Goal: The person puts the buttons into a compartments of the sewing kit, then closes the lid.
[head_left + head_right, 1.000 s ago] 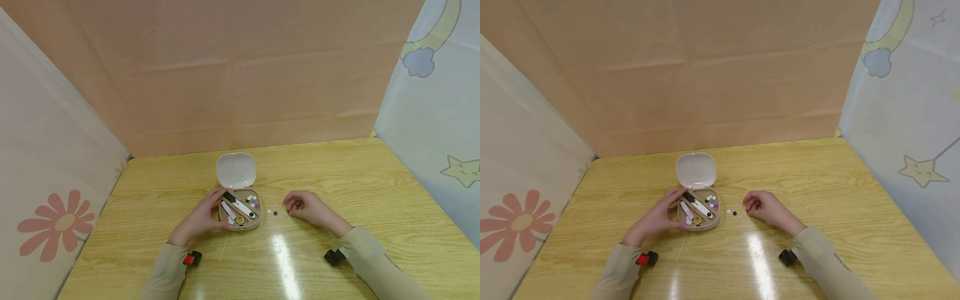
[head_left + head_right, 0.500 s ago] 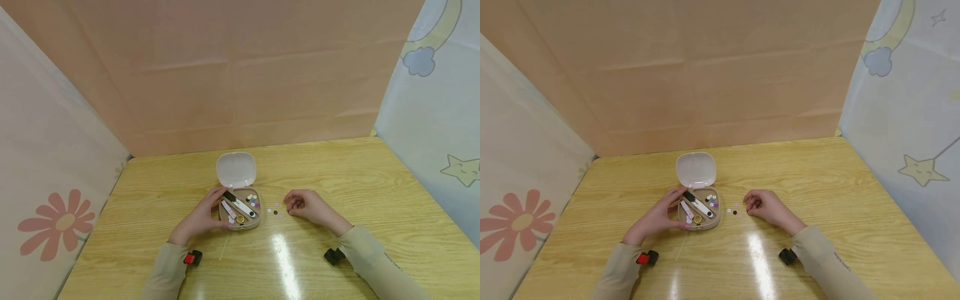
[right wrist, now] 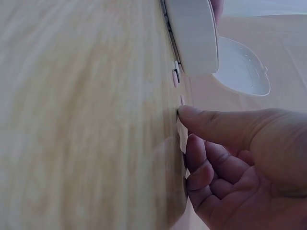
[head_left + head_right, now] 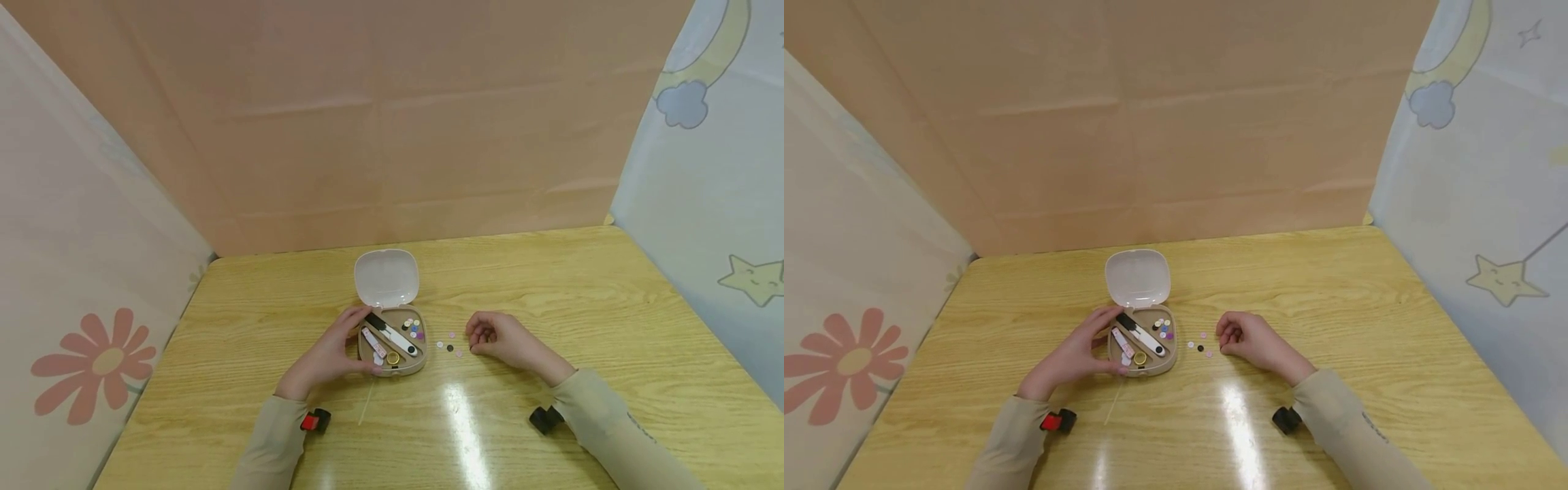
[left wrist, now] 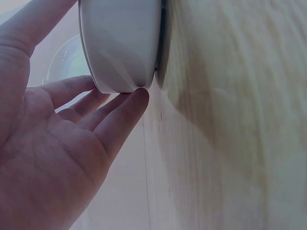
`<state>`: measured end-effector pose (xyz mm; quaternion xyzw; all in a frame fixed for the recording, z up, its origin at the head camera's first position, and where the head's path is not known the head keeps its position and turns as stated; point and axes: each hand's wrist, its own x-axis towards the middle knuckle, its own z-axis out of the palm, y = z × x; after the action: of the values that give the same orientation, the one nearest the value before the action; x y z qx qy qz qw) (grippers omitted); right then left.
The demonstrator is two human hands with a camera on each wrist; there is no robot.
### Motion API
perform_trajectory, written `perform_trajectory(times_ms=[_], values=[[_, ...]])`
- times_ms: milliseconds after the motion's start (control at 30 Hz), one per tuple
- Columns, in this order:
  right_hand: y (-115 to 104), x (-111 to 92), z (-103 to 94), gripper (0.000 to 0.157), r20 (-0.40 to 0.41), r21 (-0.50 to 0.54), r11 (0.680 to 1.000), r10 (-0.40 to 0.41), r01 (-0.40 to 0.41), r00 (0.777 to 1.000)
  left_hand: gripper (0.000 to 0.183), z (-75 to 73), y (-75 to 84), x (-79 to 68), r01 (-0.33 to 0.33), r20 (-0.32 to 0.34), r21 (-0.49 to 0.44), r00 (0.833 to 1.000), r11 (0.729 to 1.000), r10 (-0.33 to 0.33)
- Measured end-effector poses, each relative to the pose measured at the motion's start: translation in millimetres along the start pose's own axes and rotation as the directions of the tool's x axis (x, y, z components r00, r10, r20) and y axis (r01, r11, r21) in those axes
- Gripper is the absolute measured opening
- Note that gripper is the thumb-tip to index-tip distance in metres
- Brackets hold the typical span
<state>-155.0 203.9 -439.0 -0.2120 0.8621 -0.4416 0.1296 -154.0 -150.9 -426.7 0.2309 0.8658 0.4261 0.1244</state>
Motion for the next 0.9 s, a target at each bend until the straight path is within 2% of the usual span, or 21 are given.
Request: perform_trajectory(times_ms=[467,900], values=[[0.0,-2.5,0.5,0.015,0.012,0.006,1.000,-0.020,0.019,1.000,0.106,0.5,-4.6,0.9,-0.006,0.001,0.004,1.000,1.000,0.006],[-3.2,-3.6,-1.2,0.017,0.013,0.060,0.998,-0.011,0.010,1.000,0.105,1.0,-5.0,1.4,-0.004,0.001,-0.018,1.000,1.000,0.004]])
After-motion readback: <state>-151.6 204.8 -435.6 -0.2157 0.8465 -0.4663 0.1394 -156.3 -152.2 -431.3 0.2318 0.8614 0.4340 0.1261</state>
